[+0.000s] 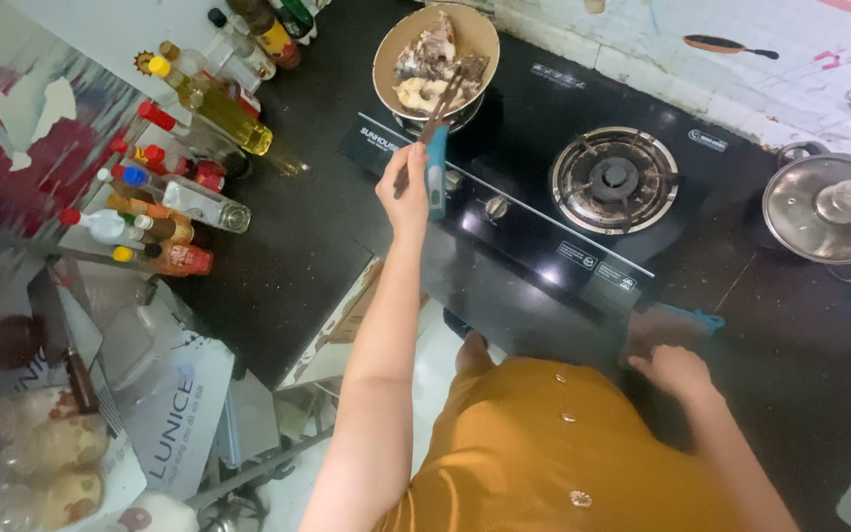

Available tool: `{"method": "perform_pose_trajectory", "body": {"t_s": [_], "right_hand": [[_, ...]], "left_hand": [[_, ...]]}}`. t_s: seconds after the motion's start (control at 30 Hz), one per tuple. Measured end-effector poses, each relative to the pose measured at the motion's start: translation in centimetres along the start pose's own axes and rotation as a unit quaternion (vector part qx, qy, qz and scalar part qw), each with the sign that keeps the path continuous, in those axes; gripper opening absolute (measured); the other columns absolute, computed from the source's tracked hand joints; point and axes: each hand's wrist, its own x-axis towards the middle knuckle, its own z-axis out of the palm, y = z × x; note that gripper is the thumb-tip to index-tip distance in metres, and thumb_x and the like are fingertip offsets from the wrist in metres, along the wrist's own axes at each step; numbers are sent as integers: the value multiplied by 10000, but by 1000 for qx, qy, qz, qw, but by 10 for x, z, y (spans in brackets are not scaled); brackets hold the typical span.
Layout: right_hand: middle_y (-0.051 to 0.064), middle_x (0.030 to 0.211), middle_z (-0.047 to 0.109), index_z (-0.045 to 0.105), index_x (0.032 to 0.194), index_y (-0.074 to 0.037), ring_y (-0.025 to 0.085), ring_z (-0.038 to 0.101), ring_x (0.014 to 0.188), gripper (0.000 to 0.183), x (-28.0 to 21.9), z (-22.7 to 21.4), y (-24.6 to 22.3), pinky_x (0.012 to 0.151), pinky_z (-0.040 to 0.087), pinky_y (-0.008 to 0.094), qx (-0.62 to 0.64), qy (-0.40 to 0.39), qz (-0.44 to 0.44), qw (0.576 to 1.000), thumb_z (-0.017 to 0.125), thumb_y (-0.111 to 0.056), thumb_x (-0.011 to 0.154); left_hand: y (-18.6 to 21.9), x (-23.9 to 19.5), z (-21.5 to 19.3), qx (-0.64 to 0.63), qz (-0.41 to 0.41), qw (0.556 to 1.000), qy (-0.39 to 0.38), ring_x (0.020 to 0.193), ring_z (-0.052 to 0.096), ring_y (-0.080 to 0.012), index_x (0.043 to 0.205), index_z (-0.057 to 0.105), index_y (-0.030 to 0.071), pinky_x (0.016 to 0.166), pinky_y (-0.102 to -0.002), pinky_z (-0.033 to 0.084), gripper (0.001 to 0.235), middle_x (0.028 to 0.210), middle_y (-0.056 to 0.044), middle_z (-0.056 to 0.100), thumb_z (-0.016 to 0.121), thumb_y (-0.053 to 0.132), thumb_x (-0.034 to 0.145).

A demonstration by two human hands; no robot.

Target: The person is frying fish pieces in a pan while wiping down the nearby kitchen wall with a sponge.

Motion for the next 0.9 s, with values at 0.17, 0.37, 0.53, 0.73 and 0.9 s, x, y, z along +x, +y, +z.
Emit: {"method": "perform_pose_trajectory", "body": {"t_s": [0.17,0.37,0.53,0.73,0.9], "right_hand": [[165,1095,784,788,1042,-66,332,753,1045,550,-8,-13,-7,928,599,447,16,-27,27,999,582,-569,956],[158,1113,777,793,1057,-75,332,743,1066,553,-10,-15,-7,940,593,445,28,-20,24,999,580,-574,954],[153,1120,782,782,1083,-72,317,750,1071,565,-7,-13,-3,937,601,446,28,-49,30,998,557,-578,970],[160,1168,760,763,1130,-88,344,722,1107,546,-11,-12,-4,965,578,451,20,3,12,1000,566,-568,962],[155,1162,768,775,1117,-89,328,733,1109,533,-13,-18,-7,960,589,446,25,-28,25,999,572,-558,963]], "left_hand": [[11,1,15,-8,16,1000,9,894,687,-88,1086,745,-30,813,-233,537,185,958,-45,738,677,134,1033],[6,3,32,-4,33,999,-20,866,660,-75,1073,746,-22,793,-226,530,185,948,-32,734,698,148,1018],[2,5,38,-1,21,999,-25,832,642,-68,1060,752,-20,770,-219,528,196,921,-28,733,720,164,1004],[18,6,34,41,0,999,-36,829,625,-67,1051,758,-20,760,-218,514,218,882,-12,705,692,186,1031],[2,9,23,-16,-13,1000,-16,871,656,-79,1088,745,-27,797,-228,525,228,916,-26,721,672,183,1036]]}}
